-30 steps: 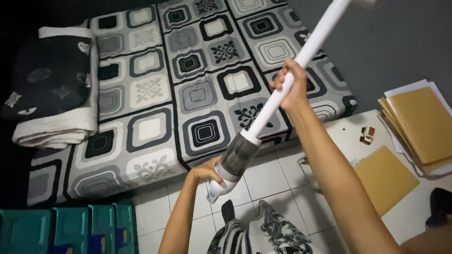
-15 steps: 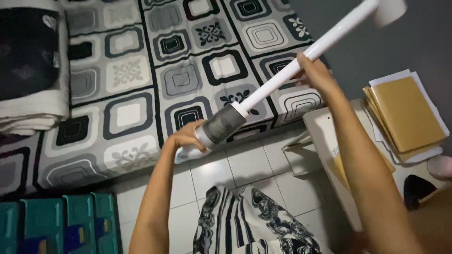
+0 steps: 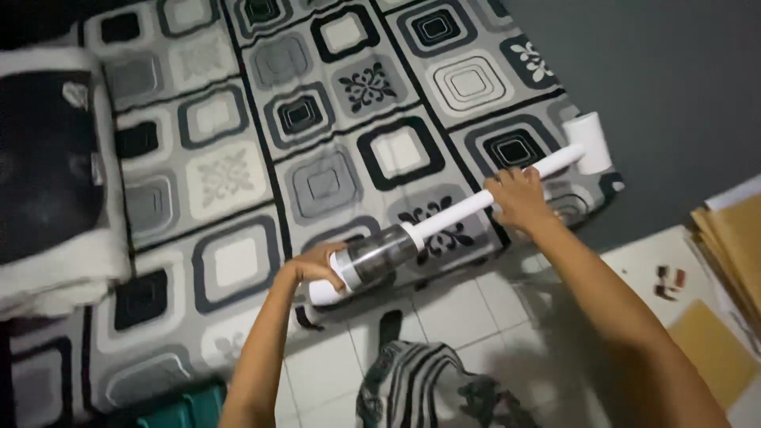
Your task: Assembling a handheld vacuum cleaner by attaching extension pipes and a floor head, then using it to vacuum the floor.
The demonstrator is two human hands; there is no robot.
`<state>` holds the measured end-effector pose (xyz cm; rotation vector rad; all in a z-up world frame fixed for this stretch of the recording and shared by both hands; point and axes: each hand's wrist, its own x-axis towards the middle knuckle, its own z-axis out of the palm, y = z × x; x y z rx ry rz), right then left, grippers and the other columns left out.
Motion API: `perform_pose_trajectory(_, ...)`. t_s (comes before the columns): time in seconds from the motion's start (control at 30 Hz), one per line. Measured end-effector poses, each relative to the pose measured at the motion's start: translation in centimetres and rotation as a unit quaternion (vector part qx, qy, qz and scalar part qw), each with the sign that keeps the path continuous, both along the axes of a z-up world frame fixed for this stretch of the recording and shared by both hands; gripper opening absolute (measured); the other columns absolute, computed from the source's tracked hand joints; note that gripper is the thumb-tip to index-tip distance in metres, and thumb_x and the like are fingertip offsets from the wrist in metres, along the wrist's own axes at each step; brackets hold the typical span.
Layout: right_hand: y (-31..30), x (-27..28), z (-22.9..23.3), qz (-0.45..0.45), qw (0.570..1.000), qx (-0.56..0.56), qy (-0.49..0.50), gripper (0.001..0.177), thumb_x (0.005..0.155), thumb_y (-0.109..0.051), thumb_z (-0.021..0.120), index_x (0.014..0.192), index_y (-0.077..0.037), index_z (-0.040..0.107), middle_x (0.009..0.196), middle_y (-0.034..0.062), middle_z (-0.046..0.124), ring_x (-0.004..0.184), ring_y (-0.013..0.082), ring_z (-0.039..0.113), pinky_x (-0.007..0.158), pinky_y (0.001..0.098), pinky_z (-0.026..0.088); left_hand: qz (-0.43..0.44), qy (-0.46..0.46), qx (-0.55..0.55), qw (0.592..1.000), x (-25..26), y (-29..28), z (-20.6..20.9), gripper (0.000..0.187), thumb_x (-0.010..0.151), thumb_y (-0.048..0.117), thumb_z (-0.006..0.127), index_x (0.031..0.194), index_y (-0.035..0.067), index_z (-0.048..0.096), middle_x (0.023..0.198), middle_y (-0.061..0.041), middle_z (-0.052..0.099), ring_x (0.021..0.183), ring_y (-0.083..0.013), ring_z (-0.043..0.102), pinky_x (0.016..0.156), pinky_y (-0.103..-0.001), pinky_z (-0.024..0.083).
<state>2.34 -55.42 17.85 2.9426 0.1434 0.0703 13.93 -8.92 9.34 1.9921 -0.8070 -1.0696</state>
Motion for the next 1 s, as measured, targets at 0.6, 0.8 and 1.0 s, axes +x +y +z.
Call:
perform_pose_trajectory(0.6, 7.8, 8.9, -20.4, -0.158, 0.904, 0.353, 0.183, 0.034, 0.067, -0.031, 0.083, 0.095, -0.013, 0.079, 0.082, 0.009, 0.076, 0.072, 0.0264, 0.074, 0.069, 0.0422, 0.058, -0.04, -0.379, 0.261, 0.887, 22.5, -3.2, -14.0, 0.077, 0.051, 0.025, 0.087, 0.124, 0.016, 0.061, 0.113, -0.012, 0.073, 0.108, -0.0335, 0.066, 0.097, -0.051, 0.047)
perform_pose_trajectory(0.8, 9.7, 11.0, -20.3, -0.288, 0.831, 0.362, 0.309, 0.037, 0.071, -0.04, 0.08, 0.097, -0.014, 0.077, 0.076, 0.0061, 0.077, 0.069, 0.0209, 0.074, 0.071, 0.038, 0.058, 0.393, -0.328, -0.123, 0.85, 8.3, -9.0, -17.5, 0.016, 0.082, 0.008, 0.072, 0.094, 0.007, 0.062, 0.084, -0.008, 0.056, 0.082, -0.0252, 0.056, 0.07, -0.04, 0.049)
perform_pose_trajectory(1.0, 11.5, 7.1, -32.9, -0.297, 0.514, 0.757, 0.273, 0.061, 0.084, -0.042, 0.078, 0.132, -0.017, 0.051, 0.123, 0.0093, 0.073, 0.109, 0.016, 0.069, 0.091, 0.0316, 0.055, 0.47, 0.547, -0.317, 0.616, -3.2, -19.6, -23.9, 0.037, 0.104, 0.042, 0.054, 0.101, 0.009, 0.068, 0.099, -0.004, 0.071, 0.087, -0.016, 0.064, 0.08, -0.029, 0.048)
